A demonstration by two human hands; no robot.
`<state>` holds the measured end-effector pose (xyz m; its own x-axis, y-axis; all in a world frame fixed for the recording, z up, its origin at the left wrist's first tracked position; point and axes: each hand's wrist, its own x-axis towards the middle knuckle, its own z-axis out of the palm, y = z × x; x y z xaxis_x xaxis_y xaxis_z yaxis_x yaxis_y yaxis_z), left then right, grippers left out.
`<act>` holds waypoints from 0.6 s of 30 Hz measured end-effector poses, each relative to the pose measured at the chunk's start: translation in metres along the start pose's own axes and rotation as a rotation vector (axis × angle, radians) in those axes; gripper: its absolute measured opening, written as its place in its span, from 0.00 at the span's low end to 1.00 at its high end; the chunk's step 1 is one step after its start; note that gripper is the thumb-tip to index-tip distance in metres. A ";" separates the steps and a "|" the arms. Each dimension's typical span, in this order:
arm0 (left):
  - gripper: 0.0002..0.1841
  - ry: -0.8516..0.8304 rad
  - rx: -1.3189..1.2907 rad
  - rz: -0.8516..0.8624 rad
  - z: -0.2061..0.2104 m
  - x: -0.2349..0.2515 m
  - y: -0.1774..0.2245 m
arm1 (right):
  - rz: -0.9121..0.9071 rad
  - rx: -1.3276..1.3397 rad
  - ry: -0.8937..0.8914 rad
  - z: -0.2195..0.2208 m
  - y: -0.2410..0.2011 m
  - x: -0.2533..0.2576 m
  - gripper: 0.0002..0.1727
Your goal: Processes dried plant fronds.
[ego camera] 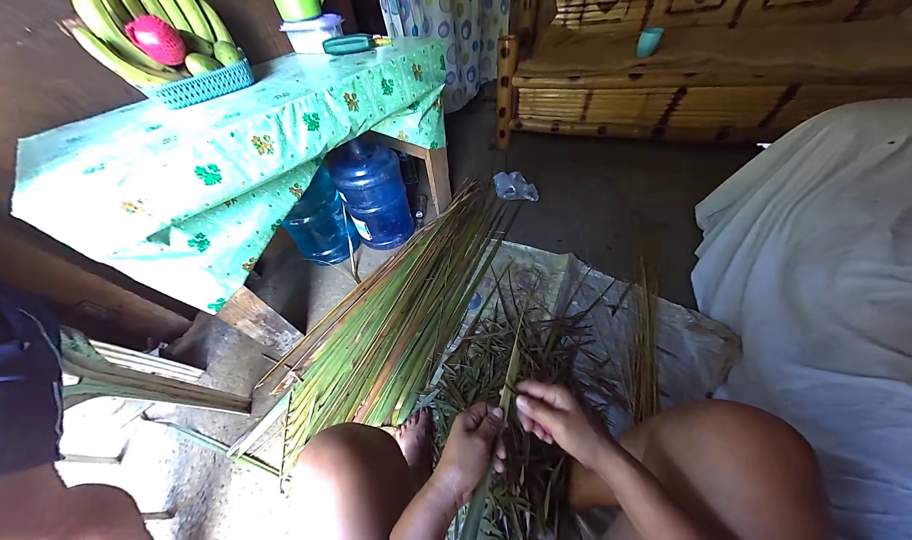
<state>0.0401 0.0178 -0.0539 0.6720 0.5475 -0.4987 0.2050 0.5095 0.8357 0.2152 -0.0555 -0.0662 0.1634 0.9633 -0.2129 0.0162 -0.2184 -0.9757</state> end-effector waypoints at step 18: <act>0.14 -0.038 -0.002 -0.003 -0.001 -0.003 -0.003 | -0.007 0.091 0.406 -0.035 0.005 0.027 0.19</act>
<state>0.0370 0.0151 -0.0555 0.6976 0.5205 -0.4924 0.2059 0.5126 0.8335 0.2543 -0.0357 -0.0754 0.5397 0.8210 -0.1865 -0.0652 -0.1801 -0.9815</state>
